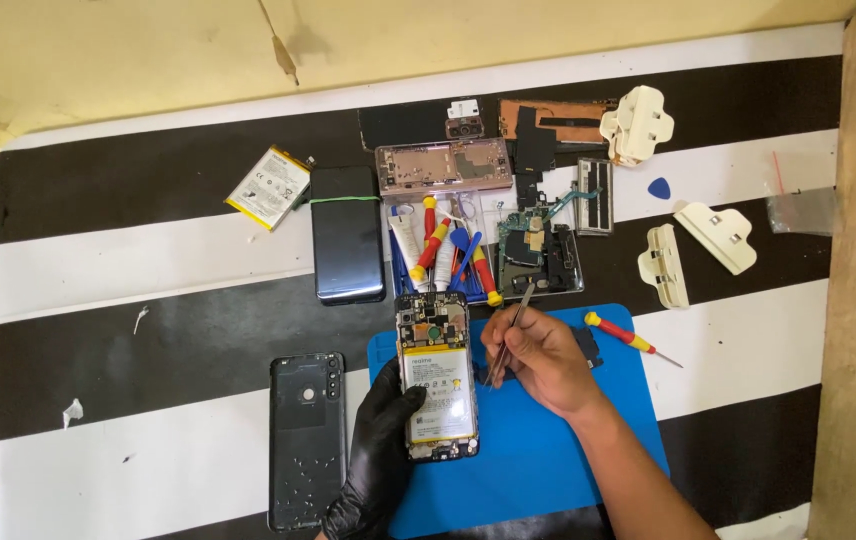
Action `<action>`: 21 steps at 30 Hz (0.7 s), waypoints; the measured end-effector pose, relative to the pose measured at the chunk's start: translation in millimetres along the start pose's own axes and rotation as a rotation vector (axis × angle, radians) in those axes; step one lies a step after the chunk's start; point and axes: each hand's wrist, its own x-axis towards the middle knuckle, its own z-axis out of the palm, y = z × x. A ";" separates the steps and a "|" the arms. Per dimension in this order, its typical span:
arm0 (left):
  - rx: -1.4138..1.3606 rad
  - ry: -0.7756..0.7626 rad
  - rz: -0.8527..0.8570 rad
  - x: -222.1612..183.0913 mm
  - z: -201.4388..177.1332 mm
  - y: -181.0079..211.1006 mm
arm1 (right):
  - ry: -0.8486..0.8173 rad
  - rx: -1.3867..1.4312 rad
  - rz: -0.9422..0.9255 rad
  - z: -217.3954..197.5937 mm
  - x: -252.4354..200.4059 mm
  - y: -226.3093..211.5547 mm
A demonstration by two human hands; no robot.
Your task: Disassembling a smartphone to remove internal components like the battery and motherboard using specialized tools.
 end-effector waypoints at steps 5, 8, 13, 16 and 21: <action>0.051 0.086 -0.027 1.7 0.0 -4.4 | 0.018 -0.005 0.001 4.7 -0.2 -1.0; 0.066 0.122 -0.063 3.2 0.6 -6.2 | 0.101 0.000 -0.004 3.7 -2.7 4.5; 0.108 0.152 -0.057 1.0 4.6 -7.3 | 0.254 -0.088 -0.102 17.1 -8.2 5.1; 0.133 0.167 -0.061 3.1 2.9 -9.3 | 0.335 -0.338 -0.380 34.6 -10.6 1.2; 0.225 0.145 -0.059 -0.3 5.9 -8.9 | 0.390 -0.384 -0.438 39.1 -1.6 4.3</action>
